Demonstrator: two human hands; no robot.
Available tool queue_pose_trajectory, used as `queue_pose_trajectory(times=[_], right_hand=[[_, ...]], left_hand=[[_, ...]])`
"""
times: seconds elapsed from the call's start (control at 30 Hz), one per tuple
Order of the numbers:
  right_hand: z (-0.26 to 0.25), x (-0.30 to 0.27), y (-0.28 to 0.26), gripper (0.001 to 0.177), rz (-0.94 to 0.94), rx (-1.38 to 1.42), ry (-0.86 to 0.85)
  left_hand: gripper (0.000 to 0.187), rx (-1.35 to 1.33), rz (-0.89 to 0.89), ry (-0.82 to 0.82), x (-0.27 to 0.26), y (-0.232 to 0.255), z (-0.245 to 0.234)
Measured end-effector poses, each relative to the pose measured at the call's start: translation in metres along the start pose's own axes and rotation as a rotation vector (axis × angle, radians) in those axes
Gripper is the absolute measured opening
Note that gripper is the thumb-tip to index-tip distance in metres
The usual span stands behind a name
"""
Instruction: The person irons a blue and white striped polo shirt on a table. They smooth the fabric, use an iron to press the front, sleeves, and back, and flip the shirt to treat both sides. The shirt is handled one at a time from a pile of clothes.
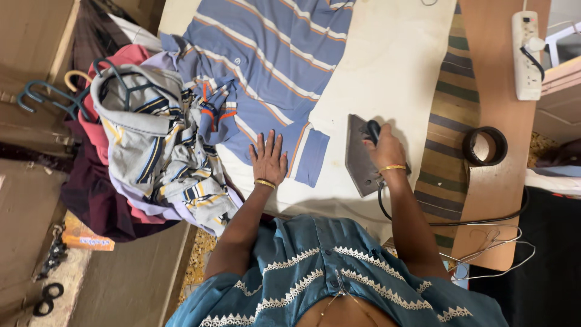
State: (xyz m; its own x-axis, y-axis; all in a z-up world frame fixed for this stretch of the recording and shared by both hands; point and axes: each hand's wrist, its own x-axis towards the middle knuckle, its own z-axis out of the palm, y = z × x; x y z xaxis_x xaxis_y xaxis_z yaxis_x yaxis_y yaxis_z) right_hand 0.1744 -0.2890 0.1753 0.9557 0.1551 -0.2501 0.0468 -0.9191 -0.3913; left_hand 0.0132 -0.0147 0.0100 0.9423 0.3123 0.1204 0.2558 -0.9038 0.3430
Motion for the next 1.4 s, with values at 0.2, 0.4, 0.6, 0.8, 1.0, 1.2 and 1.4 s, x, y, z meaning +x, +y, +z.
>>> queue_pose_trajectory(times=[0.2, 0.4, 0.6, 0.8, 1.0, 1.2, 1.4], right_hand=[[-0.012, 0.02, 0.041, 0.047, 0.096, 0.003, 0.116], [-0.016, 0.045, 0.062, 0.05, 0.102, -0.042, 0.182], [-0.015, 0.055, 0.074, 0.052, 0.124, 0.06, 0.12], [0.007, 0.079, 0.12, 0.017, 0.073, 0.233, -0.017], [-0.003, 0.072, 0.127, 0.046, 0.297, 0.662, -0.138], [0.005, 0.051, 0.137, 0.045, 0.233, 0.68, -0.015], [0.081, 0.065, 0.204, 0.025, -0.054, 0.972, -0.006]], left_hand=[[0.066, -0.172, 0.357, -0.121, -0.011, 0.042, 0.019], [0.057, -0.446, 0.5, -0.149, -0.002, 0.123, 0.024], [0.049, -0.801, 0.33, -0.017, 0.037, 0.223, 0.035], [0.048, -1.086, -0.083, -0.075, 0.071, 0.307, 0.062], [0.071, -0.985, -0.297, -0.138, 0.08, 0.336, 0.062], [0.077, -1.057, -0.405, -0.246, 0.067, 0.358, 0.055], [0.088, -1.136, -0.467, -0.278, 0.056, 0.381, 0.044]])
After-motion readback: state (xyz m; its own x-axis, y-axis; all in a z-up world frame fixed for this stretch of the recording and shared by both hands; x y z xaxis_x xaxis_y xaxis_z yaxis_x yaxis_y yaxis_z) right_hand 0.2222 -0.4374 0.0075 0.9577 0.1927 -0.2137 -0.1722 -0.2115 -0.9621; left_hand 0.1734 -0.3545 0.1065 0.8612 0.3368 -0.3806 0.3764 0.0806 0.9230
